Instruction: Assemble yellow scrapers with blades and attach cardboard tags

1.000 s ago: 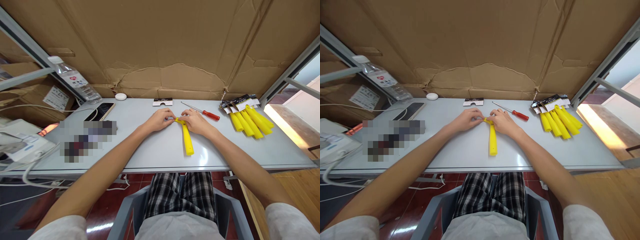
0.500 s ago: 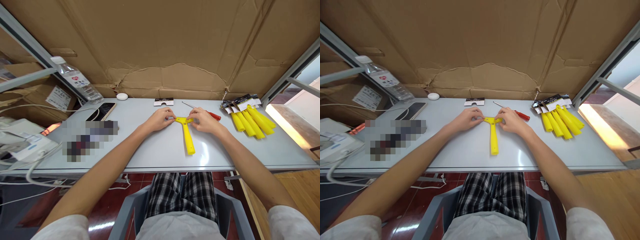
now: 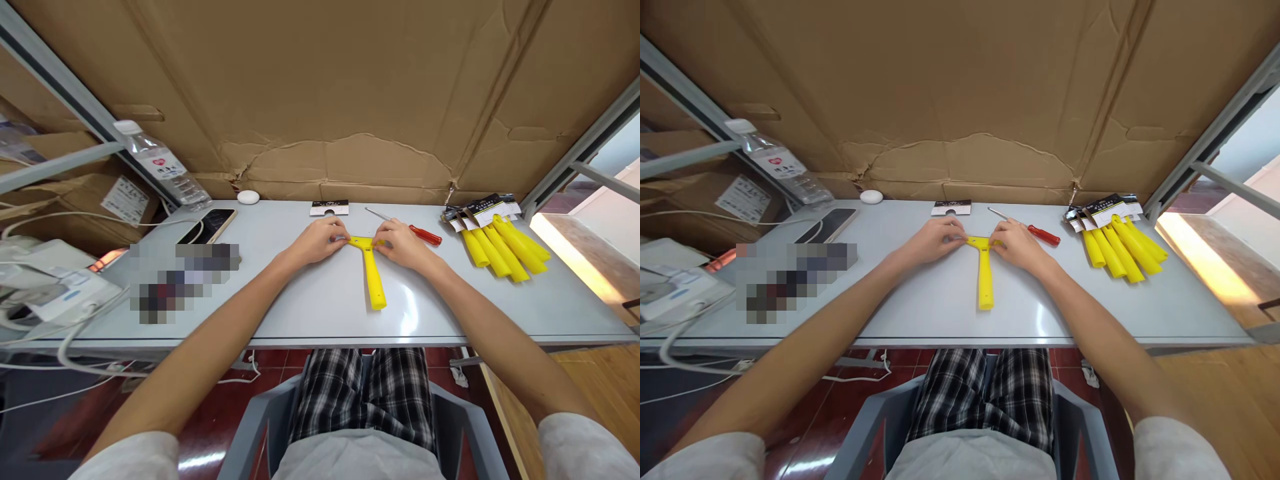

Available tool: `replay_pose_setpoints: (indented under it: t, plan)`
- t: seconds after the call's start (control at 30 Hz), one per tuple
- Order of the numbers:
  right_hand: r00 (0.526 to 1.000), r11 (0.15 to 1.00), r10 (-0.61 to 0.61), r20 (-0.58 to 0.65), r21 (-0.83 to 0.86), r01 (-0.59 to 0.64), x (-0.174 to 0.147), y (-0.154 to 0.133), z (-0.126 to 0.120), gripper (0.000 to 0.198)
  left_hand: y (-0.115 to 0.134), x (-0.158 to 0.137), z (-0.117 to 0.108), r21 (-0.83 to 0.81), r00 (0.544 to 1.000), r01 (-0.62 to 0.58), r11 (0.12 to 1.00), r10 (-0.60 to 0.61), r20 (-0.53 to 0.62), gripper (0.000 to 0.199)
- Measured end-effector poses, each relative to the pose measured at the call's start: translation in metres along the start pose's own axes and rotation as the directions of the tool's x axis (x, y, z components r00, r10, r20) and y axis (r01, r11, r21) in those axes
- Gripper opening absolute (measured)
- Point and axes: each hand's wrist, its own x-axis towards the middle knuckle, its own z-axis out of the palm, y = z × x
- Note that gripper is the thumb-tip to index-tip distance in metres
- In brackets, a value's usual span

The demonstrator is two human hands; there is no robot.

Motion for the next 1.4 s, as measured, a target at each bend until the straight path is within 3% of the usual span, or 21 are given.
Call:
replay_pose_setpoints:
  t: [0.33,0.5,0.63,0.87,1.03,1.17,1.4]
  plan:
    - [0.999,0.999,-0.045,-0.015,-0.008,0.044,0.007,0.003,0.01,0.011,-0.021,-0.007,-0.069,0.119,0.967,0.218,0.969,-0.198,-0.158,0.027]
    - [0.999,0.999,-0.038,0.008,-0.037,0.039,0.007,0.002,0.01,0.011,-0.026,-0.014,-0.079,0.142,0.937,0.341,0.929,-0.347,0.021,0.032]
    - [1.0,0.998,-0.011,-0.007,-0.057,0.01,0.005,-0.001,0.012,0.011,-0.024,-0.016,-0.08,0.128,0.91,0.388,0.913,-0.401,0.104,0.035]
    - [0.996,0.99,0.082,-0.028,-0.114,-0.085,0.005,-0.007,0.019,0.014,-0.026,-0.018,-0.083,0.129,0.899,0.392,0.911,-0.409,0.157,0.032]
    - [0.99,0.978,0.136,-0.032,-0.154,-0.139,0.006,-0.007,0.019,0.015,-0.029,-0.02,-0.086,0.153,0.866,0.414,0.897,-0.44,0.238,0.034]
    - [0.991,0.984,0.123,-0.045,-0.121,-0.128,0.005,-0.004,0.018,0.014,-0.024,-0.02,-0.091,0.104,0.839,0.406,0.908,-0.415,0.351,0.034]
    - [0.994,0.997,0.068,-0.09,-0.015,-0.07,0.004,0.003,0.021,0.014,-0.018,-0.018,-0.097,0.133,0.798,0.393,0.91,-0.409,0.442,0.036]
